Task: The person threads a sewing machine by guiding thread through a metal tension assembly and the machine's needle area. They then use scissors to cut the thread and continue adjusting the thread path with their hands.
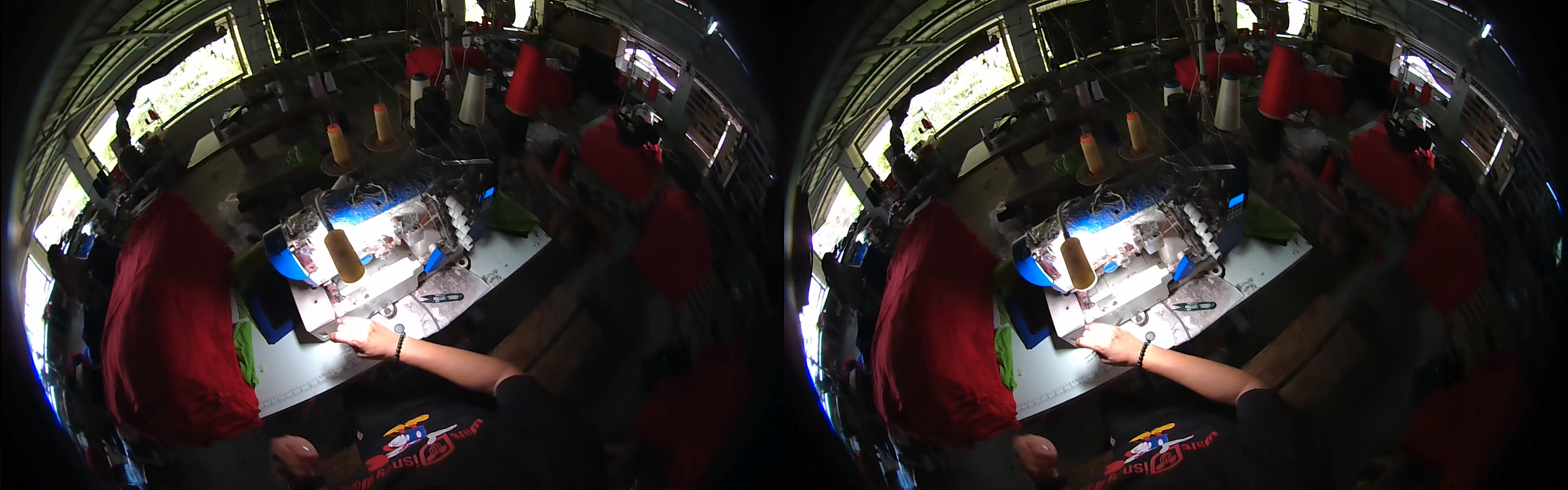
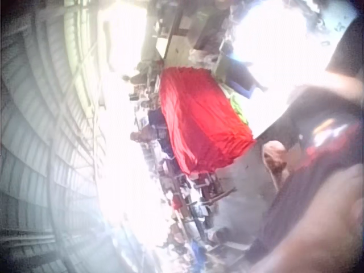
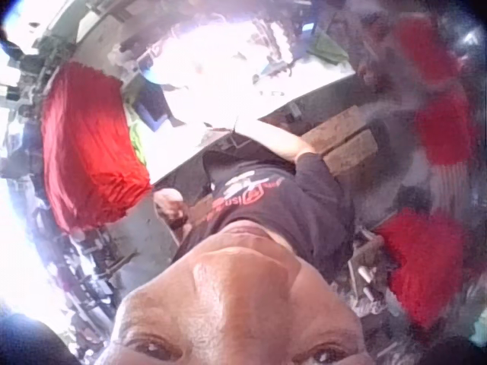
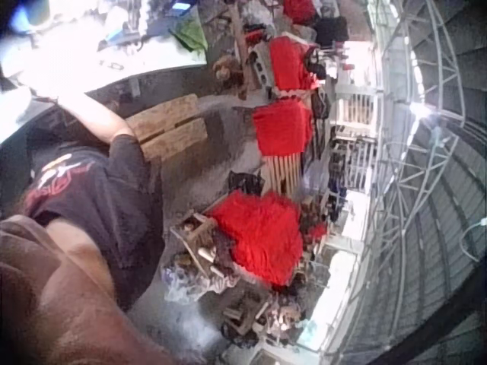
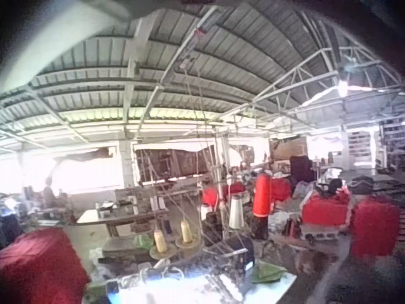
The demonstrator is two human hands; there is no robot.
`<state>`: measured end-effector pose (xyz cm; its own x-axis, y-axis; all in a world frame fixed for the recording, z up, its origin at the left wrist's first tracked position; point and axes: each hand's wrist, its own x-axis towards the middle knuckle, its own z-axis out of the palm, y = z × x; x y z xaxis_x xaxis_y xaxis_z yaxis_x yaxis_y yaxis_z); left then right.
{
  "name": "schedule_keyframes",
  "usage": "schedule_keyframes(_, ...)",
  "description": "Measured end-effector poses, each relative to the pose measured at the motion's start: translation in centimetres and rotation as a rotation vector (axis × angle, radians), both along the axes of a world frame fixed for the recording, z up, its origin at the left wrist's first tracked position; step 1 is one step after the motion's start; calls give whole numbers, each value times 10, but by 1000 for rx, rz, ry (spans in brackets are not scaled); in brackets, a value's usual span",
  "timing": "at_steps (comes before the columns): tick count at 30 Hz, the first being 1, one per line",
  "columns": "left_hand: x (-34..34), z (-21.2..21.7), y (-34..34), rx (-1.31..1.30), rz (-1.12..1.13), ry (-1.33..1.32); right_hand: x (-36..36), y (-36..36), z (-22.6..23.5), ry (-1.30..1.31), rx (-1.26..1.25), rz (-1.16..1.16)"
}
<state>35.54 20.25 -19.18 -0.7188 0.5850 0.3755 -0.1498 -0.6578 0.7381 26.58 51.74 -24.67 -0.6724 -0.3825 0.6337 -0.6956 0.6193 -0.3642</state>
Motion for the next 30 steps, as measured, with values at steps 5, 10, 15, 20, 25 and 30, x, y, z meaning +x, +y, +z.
schedule_keyframes(5, -64, -3, 29, 556, 38, -419, 33, -16, -29, -234, -462, -15)
schedule_keyframes(10, -92, -35, 104, -630, 293, -203, 70, -20, -46, -924, -1037, 151)
schedule_keyframes(15, -81, -80, 163, -612, 94, -350, 111, -25, -31, -992, -788, 206)
schedule_keyframes(20, -74, -86, 152, -676, 223, -134, 127, -9, -7, -1175, -653, 279)
schedule_keyframes(25, -42, -70, 109, -1143, 345, 343, 83, 10, -19, -659, -515, 59)
schedule_keyframes(30, 16, -23, 49, -1090, -25, 212, 17, 16, 41, -46, 186, -130)
